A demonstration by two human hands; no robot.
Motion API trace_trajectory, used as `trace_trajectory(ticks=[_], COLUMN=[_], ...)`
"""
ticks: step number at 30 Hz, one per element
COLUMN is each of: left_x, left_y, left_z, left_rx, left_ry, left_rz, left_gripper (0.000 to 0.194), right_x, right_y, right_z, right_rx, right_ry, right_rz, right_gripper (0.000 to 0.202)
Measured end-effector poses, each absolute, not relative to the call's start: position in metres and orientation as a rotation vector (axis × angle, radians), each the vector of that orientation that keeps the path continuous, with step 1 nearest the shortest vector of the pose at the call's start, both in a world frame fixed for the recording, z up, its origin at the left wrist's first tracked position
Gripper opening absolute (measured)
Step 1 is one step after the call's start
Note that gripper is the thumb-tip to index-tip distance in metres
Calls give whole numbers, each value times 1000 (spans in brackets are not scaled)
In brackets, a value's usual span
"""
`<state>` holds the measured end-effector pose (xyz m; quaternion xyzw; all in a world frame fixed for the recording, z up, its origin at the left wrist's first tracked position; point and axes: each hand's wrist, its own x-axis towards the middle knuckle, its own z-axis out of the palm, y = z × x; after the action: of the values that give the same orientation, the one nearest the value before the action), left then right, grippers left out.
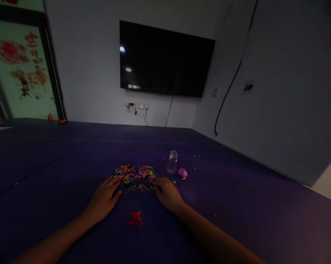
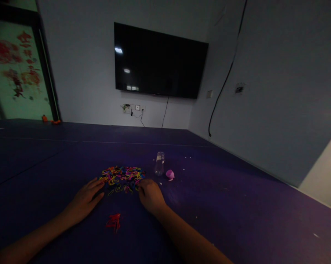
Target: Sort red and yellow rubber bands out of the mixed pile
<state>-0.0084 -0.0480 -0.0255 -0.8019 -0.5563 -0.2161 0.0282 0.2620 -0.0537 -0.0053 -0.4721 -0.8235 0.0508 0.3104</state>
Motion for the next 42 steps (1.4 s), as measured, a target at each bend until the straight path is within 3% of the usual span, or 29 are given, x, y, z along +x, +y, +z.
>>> trace_trajectory(ticks=[13, 42], left_x=[-10, -10], left_y=[-48, -47], left_z=[-24, -23], left_rx=[-2392, -2448], left_ry=[-1645, -1654], left_rz=[-944, -754], left_gripper=[41, 44], right_x=[262, 260], right_y=[-54, -53], right_z=[-5, -4], right_rx=[-1244, -1263], right_ry=[-2191, -2199], right_rz=[147, 155], right_gripper=[28, 25])
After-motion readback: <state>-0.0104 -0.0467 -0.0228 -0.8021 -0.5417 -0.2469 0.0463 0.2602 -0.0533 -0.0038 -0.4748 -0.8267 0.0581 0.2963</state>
